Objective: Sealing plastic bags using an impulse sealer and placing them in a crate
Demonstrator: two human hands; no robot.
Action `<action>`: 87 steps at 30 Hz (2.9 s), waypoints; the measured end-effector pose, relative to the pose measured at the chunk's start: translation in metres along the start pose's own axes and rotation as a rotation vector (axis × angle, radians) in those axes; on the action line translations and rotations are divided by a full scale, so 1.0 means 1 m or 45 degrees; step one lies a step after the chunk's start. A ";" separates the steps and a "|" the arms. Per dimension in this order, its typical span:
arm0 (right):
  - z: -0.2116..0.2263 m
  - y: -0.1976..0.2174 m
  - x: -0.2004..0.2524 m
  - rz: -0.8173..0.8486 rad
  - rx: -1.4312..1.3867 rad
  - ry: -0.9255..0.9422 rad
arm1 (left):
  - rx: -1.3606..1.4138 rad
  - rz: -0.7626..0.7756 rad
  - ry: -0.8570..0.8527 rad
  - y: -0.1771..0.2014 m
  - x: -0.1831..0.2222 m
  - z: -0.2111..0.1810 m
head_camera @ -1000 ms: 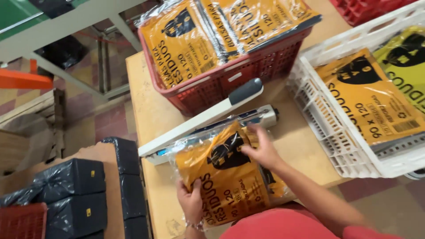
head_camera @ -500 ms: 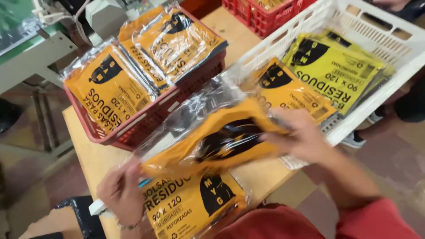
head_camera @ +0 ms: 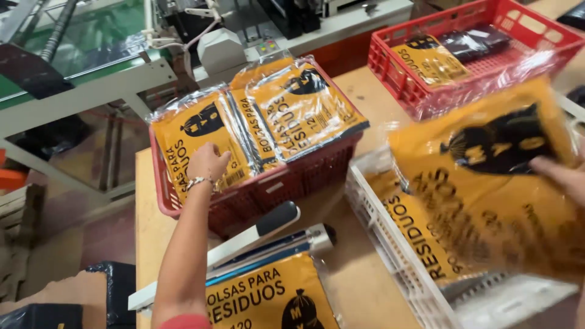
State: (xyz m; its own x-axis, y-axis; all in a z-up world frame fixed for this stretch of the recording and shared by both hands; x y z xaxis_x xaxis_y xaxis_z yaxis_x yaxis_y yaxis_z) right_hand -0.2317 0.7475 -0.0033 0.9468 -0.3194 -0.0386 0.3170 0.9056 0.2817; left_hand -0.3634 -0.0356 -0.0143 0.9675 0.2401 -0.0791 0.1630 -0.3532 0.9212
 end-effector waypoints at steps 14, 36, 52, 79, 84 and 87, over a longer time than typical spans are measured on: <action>0.044 -0.319 -0.076 0.262 0.600 0.366 | -0.184 0.087 0.456 -0.053 -0.063 0.096; 0.249 -0.424 0.012 0.435 -0.536 0.222 | 1.512 0.745 0.352 -0.044 0.028 -0.072; 0.140 -0.313 0.281 0.608 0.092 0.324 | 1.820 0.013 -0.004 0.056 0.241 -0.019; -0.059 -0.531 0.257 0.237 -0.176 -0.521 | 0.871 -0.312 0.731 -0.125 0.324 0.213; -0.063 -0.542 0.253 0.174 0.170 -0.210 | 0.758 -0.264 0.833 -0.137 0.308 0.228; -0.055 -0.548 0.263 0.112 0.288 -0.021 | 0.775 -0.256 0.885 -0.144 0.298 0.239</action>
State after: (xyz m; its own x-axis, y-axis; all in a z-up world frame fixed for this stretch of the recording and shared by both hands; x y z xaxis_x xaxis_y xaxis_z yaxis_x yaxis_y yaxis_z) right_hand -0.1533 0.1823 -0.2210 0.9686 -0.2482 0.0108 0.2112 0.8454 0.4906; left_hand -0.0522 -0.1294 -0.2618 0.6101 0.7637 0.2109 0.5769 -0.6106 0.5425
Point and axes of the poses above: each hand's wrist, its own x-axis away from the middle knuckle, its own y-axis out of the back of the hand, z = x × y, the point moved 3 cm from there along -x, towards the middle knuckle, and after that the axes turned 4 degrees about -x, right-handed, at the moved point
